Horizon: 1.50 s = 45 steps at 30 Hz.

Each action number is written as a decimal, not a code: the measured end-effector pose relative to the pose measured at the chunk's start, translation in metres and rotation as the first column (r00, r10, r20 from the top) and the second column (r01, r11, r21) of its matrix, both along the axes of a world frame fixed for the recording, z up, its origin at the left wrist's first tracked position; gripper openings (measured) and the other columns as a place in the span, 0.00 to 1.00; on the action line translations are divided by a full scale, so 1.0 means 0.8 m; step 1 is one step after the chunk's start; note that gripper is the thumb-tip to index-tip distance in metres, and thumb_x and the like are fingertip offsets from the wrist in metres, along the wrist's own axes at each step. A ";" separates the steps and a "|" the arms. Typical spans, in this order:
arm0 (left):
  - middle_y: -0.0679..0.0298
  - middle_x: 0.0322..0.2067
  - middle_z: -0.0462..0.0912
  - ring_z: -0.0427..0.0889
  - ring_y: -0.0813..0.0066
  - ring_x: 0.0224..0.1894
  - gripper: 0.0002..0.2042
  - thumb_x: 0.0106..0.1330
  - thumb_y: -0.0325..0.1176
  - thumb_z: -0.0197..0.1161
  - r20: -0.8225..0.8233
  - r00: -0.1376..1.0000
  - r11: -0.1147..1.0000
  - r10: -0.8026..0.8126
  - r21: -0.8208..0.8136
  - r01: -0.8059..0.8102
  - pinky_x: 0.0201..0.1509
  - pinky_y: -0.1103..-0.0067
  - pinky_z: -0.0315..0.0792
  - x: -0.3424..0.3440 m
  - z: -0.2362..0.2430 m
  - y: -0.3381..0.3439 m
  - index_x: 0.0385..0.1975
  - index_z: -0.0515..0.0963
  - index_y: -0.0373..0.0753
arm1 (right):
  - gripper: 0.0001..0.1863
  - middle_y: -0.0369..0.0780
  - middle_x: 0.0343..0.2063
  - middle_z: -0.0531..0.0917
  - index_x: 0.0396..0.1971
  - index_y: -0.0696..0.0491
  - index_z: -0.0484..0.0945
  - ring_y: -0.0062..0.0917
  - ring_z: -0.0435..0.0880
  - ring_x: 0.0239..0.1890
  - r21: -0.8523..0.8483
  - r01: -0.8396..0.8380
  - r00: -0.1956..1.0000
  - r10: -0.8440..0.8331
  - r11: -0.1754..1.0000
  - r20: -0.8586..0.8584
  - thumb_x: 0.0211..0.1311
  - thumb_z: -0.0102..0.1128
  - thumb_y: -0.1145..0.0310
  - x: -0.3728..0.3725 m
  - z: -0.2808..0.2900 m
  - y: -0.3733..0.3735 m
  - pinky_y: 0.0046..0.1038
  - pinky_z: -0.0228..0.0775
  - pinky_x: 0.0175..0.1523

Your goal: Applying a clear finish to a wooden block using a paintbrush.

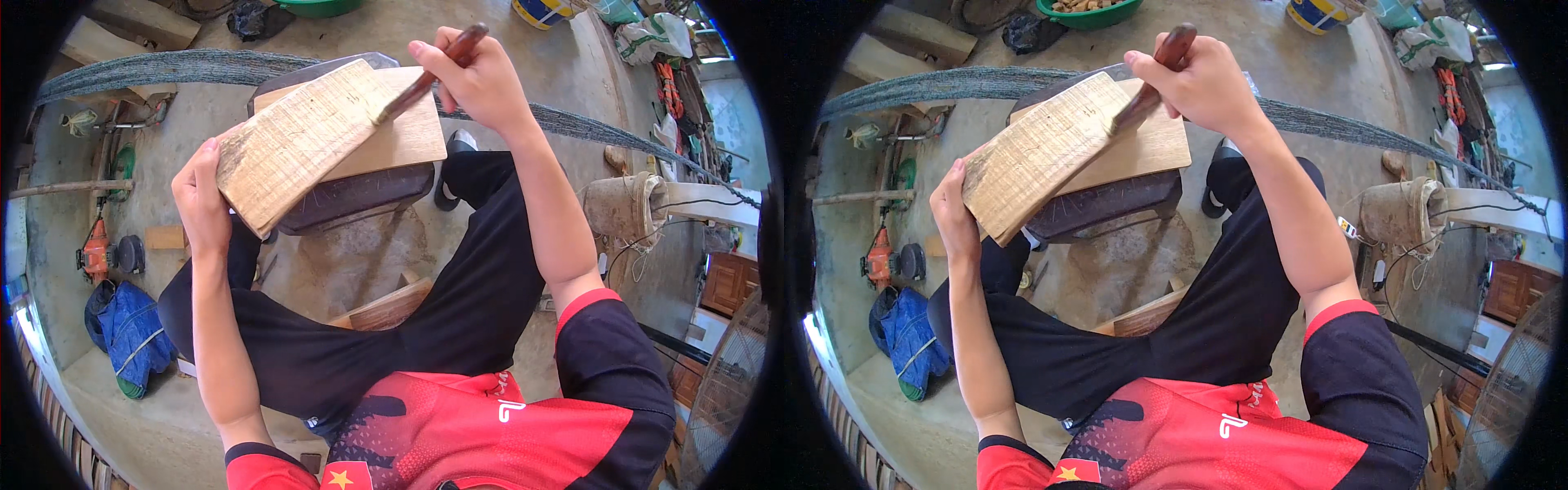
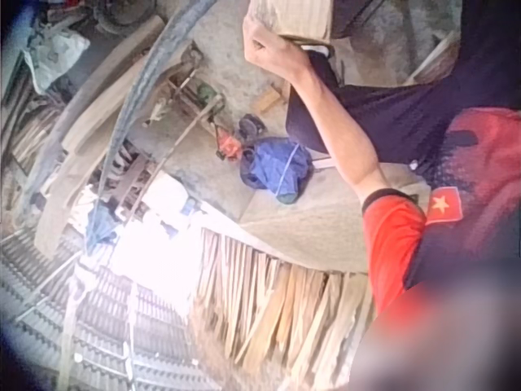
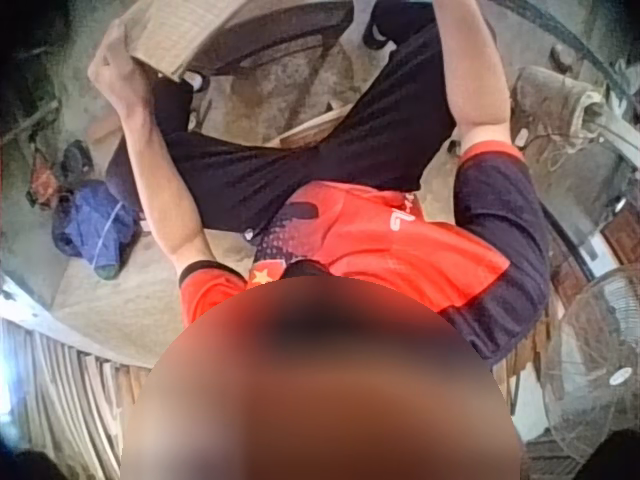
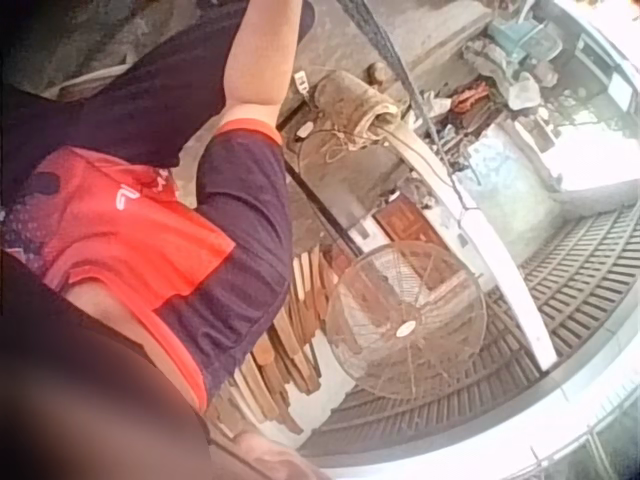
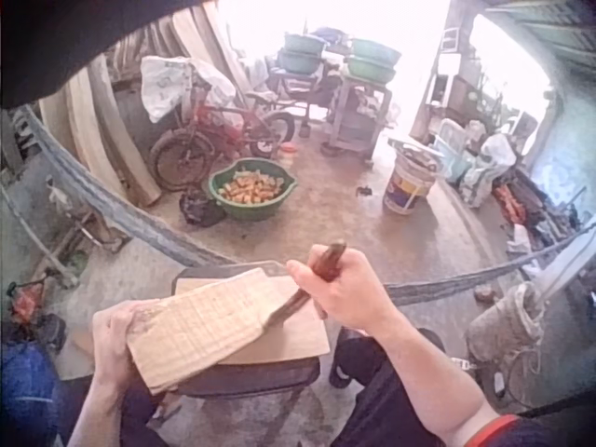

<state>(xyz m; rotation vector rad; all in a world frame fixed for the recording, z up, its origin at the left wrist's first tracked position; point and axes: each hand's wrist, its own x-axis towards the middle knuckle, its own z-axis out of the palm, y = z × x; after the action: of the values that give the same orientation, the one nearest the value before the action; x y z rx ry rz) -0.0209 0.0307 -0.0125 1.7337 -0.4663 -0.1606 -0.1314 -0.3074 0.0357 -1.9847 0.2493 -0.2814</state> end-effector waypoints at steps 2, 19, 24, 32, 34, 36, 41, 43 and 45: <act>0.56 0.48 0.90 0.85 0.73 0.51 0.23 0.80 0.37 0.49 -0.032 0.999 1.000 0.002 -0.003 -0.003 0.62 0.78 0.73 0.001 0.000 -0.003 0.52 0.85 0.23 | 0.25 0.35 0.17 0.83 0.23 0.56 0.79 0.16 0.81 0.18 -0.063 0.003 0.996 -0.009 0.998 -0.086 0.72 0.70 0.51 -0.001 0.000 -0.007 0.22 0.73 0.28; 0.63 0.42 0.88 0.83 0.82 0.43 0.22 0.82 0.43 0.56 -0.134 0.983 0.991 0.128 -0.013 -0.131 0.51 0.82 0.74 0.002 -0.007 0.001 0.51 0.85 0.25 | 0.17 0.37 0.29 0.91 0.40 0.57 0.88 0.13 0.85 0.28 0.125 -0.006 0.964 -0.027 0.992 0.265 0.75 0.70 0.56 0.016 -0.022 0.028 0.20 0.79 0.36; 0.63 0.43 0.88 0.84 0.81 0.44 0.23 0.82 0.44 0.55 -0.115 0.985 0.991 0.132 -0.004 -0.133 0.52 0.82 0.74 0.002 -0.011 0.004 0.52 0.85 0.24 | 0.20 0.36 0.22 0.88 0.34 0.57 0.88 0.14 0.86 0.27 -0.003 0.034 0.995 -0.033 0.999 0.091 0.74 0.69 0.53 0.012 -0.025 0.019 0.20 0.77 0.34; 0.61 0.45 0.88 0.84 0.81 0.45 0.24 0.82 0.45 0.55 -0.132 0.982 0.991 0.137 0.009 -0.137 0.52 0.81 0.74 0.002 -0.009 0.001 0.53 0.84 0.25 | 0.20 0.40 0.17 0.83 0.25 0.60 0.86 0.23 0.80 0.22 -0.129 0.160 0.980 -0.142 0.979 0.137 0.65 0.69 0.56 0.011 -0.028 -0.003 0.30 0.75 0.34; 0.61 0.45 0.88 0.84 0.80 0.46 0.24 0.82 0.45 0.55 -0.167 0.977 0.991 0.133 0.015 -0.133 0.53 0.82 0.74 0.004 -0.010 0.004 0.54 0.84 0.25 | 0.20 0.41 0.18 0.84 0.25 0.59 0.86 0.24 0.81 0.23 -0.165 0.141 0.987 -0.127 0.976 0.094 0.64 0.69 0.56 0.008 -0.031 -0.004 0.30 0.75 0.35; 0.61 0.45 0.88 0.84 0.81 0.45 0.24 0.82 0.45 0.56 -0.180 0.973 0.990 0.143 0.012 -0.144 0.52 0.82 0.74 0.004 -0.010 0.003 0.54 0.84 0.25 | 0.21 0.41 0.19 0.85 0.27 0.59 0.88 0.24 0.81 0.23 -0.207 0.100 0.994 -0.090 0.973 0.059 0.65 0.70 0.53 0.007 -0.034 -0.001 0.30 0.75 0.35; 0.63 0.43 0.88 0.84 0.81 0.44 0.24 0.81 0.46 0.57 -0.231 0.958 0.985 0.170 0.054 -0.162 0.49 0.83 0.75 0.004 -0.007 0.005 0.52 0.85 0.25 | 0.24 0.40 0.18 0.84 0.28 0.58 0.89 0.23 0.81 0.22 -0.192 0.146 0.986 -0.126 0.971 0.112 0.67 0.72 0.48 0.007 -0.033 0.013 0.30 0.73 0.33; 0.64 0.42 0.87 0.84 0.82 0.43 0.24 0.81 0.46 0.57 -0.298 0.936 0.982 0.188 0.047 -0.182 0.48 0.83 0.76 0.001 -0.004 0.002 0.51 0.85 0.26 | 0.22 0.39 0.20 0.86 0.30 0.57 0.89 0.19 0.83 0.24 -0.148 0.179 0.978 -0.159 0.973 0.134 0.68 0.73 0.50 0.008 -0.029 0.012 0.25 0.72 0.32; 0.63 0.43 0.88 0.85 0.81 0.44 0.24 0.81 0.45 0.56 -0.281 0.942 0.983 0.184 0.059 -0.175 0.49 0.83 0.76 0.001 -0.004 0.004 0.52 0.85 0.25 | 0.20 0.38 0.21 0.86 0.32 0.57 0.90 0.17 0.83 0.24 -0.095 0.162 0.975 -0.144 0.982 0.170 0.70 0.72 0.52 0.008 -0.021 0.014 0.23 0.72 0.32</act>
<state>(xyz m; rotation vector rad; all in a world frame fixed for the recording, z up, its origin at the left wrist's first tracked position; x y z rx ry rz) -0.0200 0.0338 -0.0160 1.7409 -0.0925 -0.2843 -0.1248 -0.2960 0.0190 -2.0397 0.2879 -0.5645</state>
